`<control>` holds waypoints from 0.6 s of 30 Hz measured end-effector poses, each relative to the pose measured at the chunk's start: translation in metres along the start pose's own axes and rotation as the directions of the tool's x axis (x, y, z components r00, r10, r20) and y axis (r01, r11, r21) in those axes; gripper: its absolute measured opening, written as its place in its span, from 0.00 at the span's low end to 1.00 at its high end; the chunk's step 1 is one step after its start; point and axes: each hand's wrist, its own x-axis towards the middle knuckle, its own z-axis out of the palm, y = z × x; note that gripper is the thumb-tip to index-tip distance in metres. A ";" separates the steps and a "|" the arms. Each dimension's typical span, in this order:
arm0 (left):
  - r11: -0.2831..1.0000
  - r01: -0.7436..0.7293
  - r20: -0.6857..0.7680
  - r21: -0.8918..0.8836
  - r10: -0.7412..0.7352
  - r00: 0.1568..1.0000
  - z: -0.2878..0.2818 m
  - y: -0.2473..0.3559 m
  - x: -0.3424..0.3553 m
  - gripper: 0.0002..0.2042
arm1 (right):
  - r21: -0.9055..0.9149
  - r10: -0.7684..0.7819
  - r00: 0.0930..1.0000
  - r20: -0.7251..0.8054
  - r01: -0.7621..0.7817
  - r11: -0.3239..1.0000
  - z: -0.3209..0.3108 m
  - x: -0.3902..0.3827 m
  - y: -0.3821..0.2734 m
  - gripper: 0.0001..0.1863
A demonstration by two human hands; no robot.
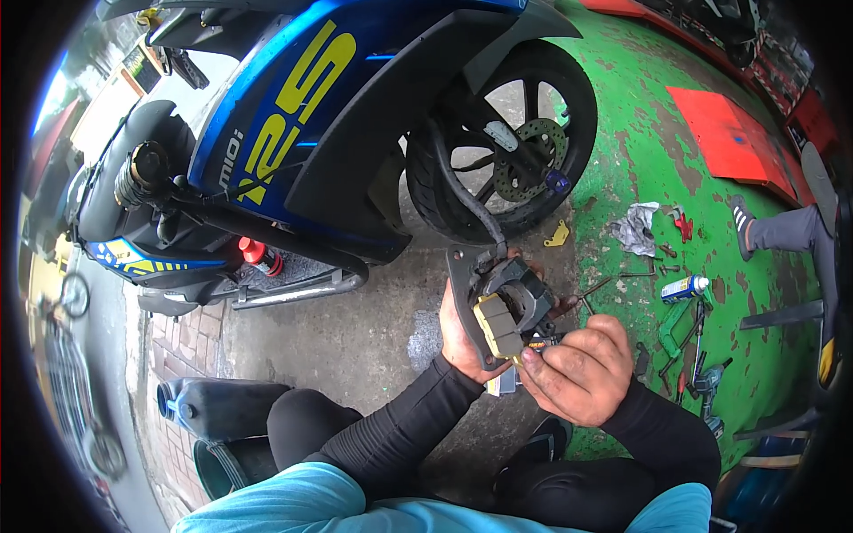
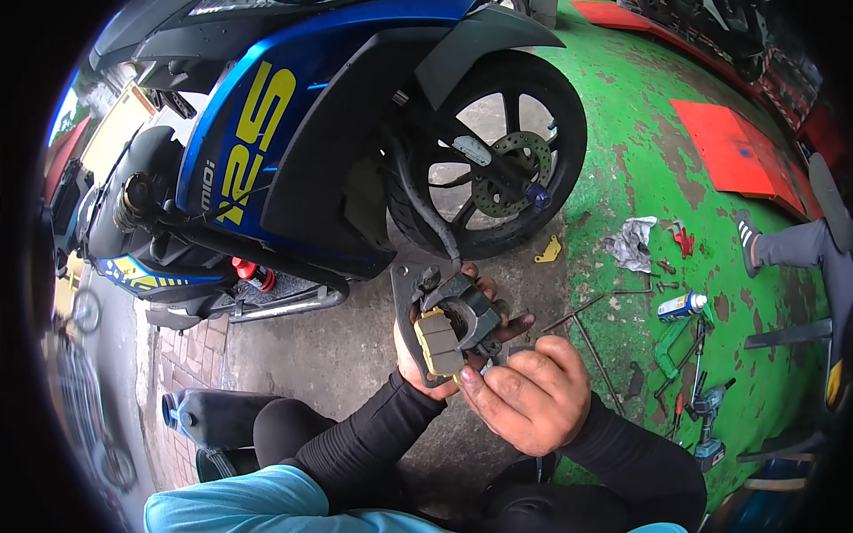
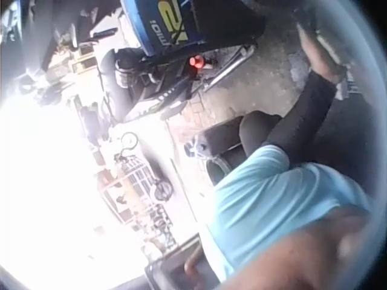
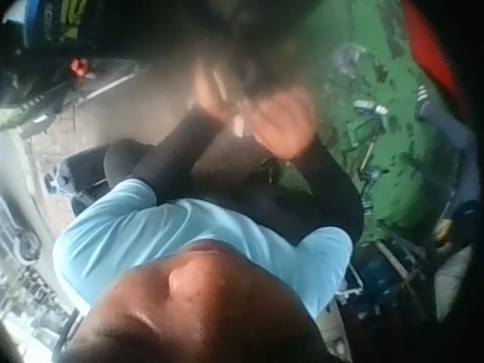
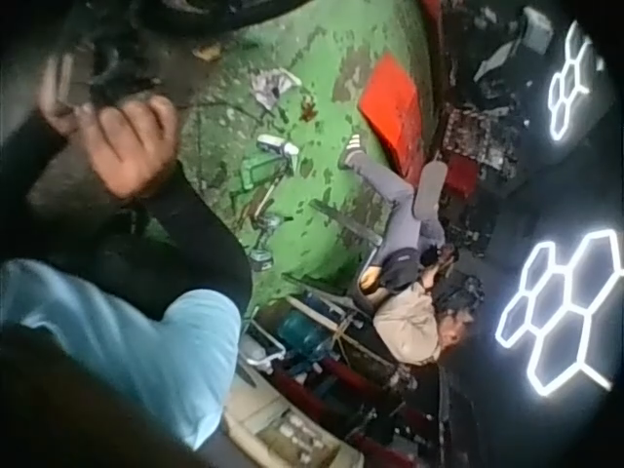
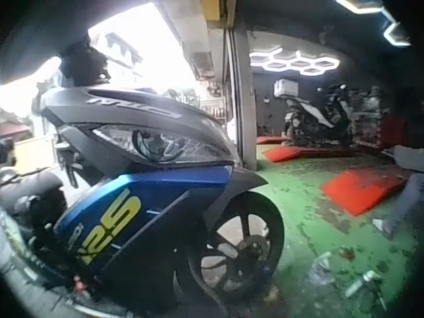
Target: Replacing brake pads on a motorcycle brake caliper.
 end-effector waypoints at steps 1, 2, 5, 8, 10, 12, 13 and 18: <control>1.000 -0.002 -0.024 0.011 0.003 1.000 -0.003 0.002 -0.001 0.30 | -0.012 0.003 1.000 0.022 -0.002 1.000 0.001 0.001 -0.001 0.13; 1.000 -0.001 -0.023 0.009 0.002 1.000 -0.004 0.003 -0.002 0.30 | -0.013 0.003 1.000 0.024 -0.003 1.000 0.002 0.002 -0.001 0.13; 0.998 0.014 0.064 -0.056 -0.010 0.998 0.000 0.003 -0.001 0.30 | 0.015 -0.040 0.997 0.064 0.039 0.999 0.001 0.001 0.002 0.19; 0.993 0.081 0.181 -0.083 -0.065 0.981 0.001 0.006 0.002 0.30 | 0.065 0.013 0.988 0.153 -0.023 0.998 0.002 -0.012 0.006 0.20; 0.993 0.099 0.182 -0.057 -0.087 0.979 -0.003 0.012 0.000 0.30 | 0.187 0.105 0.982 0.155 -0.134 0.973 0.003 -0.011 0.002 0.19; 0.990 0.125 0.157 -0.065 -0.114 0.981 -0.001 0.013 0.001 0.28 | 0.304 0.195 0.966 0.170 -0.240 0.922 0.006 -0.014 -0.004 0.18; 0.990 0.124 0.159 -0.064 -0.113 0.981 -0.002 0.013 0.002 0.28 | 0.421 0.331 0.931 0.154 -0.365 0.830 0.010 -0.018 -0.008 0.17; 0.991 0.135 0.269 -0.009 -0.128 0.955 -0.009 0.016 0.007 0.29 | 0.650 0.569 0.429 0.702 -0.712 -0.265 0.018 -0.032 -0.022 0.15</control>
